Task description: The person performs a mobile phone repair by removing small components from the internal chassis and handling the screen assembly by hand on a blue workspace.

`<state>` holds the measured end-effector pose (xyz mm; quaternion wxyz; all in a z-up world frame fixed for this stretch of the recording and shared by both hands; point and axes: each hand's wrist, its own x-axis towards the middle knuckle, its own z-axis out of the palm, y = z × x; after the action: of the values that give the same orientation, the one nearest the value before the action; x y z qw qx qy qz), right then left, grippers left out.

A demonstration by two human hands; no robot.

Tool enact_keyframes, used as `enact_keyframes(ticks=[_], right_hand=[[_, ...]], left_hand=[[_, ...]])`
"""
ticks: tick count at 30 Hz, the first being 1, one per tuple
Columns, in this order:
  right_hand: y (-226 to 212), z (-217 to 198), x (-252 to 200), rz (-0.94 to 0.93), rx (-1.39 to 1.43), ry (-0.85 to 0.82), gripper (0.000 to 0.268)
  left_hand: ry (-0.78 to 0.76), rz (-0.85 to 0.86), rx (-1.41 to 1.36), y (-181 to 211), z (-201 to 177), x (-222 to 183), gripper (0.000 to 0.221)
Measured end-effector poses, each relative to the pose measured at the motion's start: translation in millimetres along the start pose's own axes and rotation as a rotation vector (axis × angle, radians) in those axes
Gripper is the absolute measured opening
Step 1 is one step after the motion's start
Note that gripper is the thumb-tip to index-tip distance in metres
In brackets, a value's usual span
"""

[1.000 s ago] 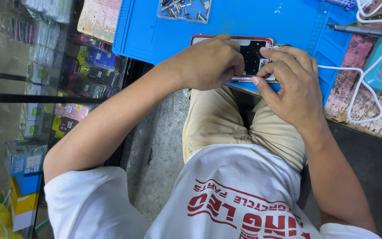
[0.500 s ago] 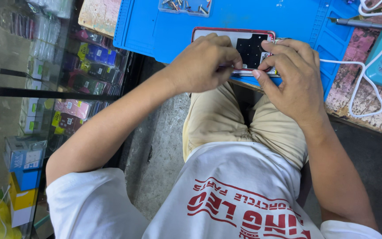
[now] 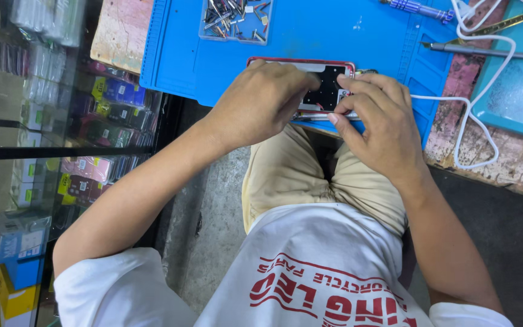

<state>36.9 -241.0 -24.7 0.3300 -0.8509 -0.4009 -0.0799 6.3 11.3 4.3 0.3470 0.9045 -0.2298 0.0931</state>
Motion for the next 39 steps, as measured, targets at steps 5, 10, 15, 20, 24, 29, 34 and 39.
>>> enact_keyframes(ticks=[5, 10, 15, 20, 24, 29, 34, 39], right_hand=[[-2, -1, 2, 0.015, -0.004, -0.009, 0.017], [-1, 0, 2, 0.024, -0.010, -0.021, 0.017], [-5, 0, 5, 0.054, -0.042, -0.016, 0.016], [-7, 2, 6, 0.078, -0.078, -0.026, 0.014], [-7, 3, 6, 0.104, -0.098, -0.048, 0.014], [-6, 5, 6, 0.124, -0.097, -0.061, 0.014], [-3, 7, 3, 0.136, -0.101, -0.065, 0.014], [-1, 9, 1, 0.152, -0.113, -0.065, 0.015]], left_hand=[[-0.186, 0.088, 0.200, -7, 2, 7, 0.009], [-0.137, 0.215, 0.133, -19, 15, 18, 0.012], [-0.139, 0.335, 0.267, -18, 18, 20, 0.009], [0.018, 0.107, 0.357, -48, -17, 15, 0.011], [0.106, -0.049, 0.322, -91, -52, 18, 0.012], [0.135, -0.122, 0.446, -112, -68, 16, 0.010], [0.101, -0.096, 0.416, -112, -79, 8, 0.025], [0.049, -0.017, 0.337, -98, -66, 5, 0.042]])
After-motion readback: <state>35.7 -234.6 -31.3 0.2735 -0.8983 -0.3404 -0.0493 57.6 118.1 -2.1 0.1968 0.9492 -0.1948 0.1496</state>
